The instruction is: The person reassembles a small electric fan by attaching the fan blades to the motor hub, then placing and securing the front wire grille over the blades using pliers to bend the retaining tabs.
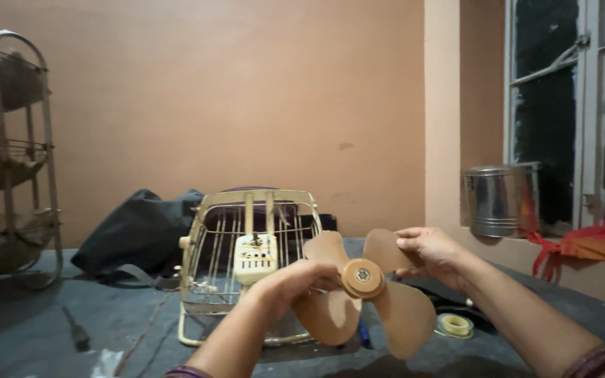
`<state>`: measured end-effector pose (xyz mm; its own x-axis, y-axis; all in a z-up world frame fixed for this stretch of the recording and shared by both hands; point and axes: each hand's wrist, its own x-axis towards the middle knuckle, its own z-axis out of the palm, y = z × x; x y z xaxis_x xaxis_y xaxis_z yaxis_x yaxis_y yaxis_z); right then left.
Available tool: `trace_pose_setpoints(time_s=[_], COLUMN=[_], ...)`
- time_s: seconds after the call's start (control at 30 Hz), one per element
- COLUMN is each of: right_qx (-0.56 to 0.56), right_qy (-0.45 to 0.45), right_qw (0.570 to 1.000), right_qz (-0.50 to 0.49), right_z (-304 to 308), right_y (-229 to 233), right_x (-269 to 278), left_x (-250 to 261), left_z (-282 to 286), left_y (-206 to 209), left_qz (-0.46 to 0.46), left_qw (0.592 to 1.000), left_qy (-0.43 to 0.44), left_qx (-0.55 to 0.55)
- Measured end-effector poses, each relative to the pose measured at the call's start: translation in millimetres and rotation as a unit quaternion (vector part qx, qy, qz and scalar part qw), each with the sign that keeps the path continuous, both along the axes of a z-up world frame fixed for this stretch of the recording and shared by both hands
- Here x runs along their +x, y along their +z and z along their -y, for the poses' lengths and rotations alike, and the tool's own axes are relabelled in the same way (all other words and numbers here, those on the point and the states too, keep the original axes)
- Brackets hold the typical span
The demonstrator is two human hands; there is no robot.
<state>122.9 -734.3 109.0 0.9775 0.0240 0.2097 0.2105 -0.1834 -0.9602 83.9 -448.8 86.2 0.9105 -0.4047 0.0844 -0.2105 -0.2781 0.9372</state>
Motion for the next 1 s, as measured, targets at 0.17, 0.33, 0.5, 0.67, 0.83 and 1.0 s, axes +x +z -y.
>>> trace_pose_setpoints(time_s=[0.17,0.33,0.5,0.67,0.83,1.0], right_qx=[0.038,-0.244,-0.568,-0.416,-0.315,-0.525], right_qy=[-0.036,-0.125,-0.091,-0.053,-0.033,-0.268], right_qw=[0.998,0.959,0.818,0.906,0.943,0.771], right_qz=[-0.024,-0.075,-0.007,0.051,0.105,0.24], right_z=[50.8,94.4,103.8,81.3,64.8,97.6], right_y=[-32.0,-69.5,-110.8,-132.3,-131.5,-115.1], right_x=[24.1,56.3,65.6,111.2,141.0,112.3], left_x=[18.5,29.8,28.6,24.2,27.8,53.5], left_z=[54.1,60.6,53.8,58.3,60.4,78.4], left_y=[-23.4,-26.8,-24.7,-22.3,-22.9,-38.5], left_qz=[-0.015,-0.019,0.002,-0.008,-0.007,0.015], left_qw=[0.997,0.996,0.995,0.995,0.994,0.996], left_qy=[0.043,0.062,0.039,0.036,0.012,0.003], left_qx=[-0.063,-0.066,-0.096,-0.092,-0.105,-0.083])
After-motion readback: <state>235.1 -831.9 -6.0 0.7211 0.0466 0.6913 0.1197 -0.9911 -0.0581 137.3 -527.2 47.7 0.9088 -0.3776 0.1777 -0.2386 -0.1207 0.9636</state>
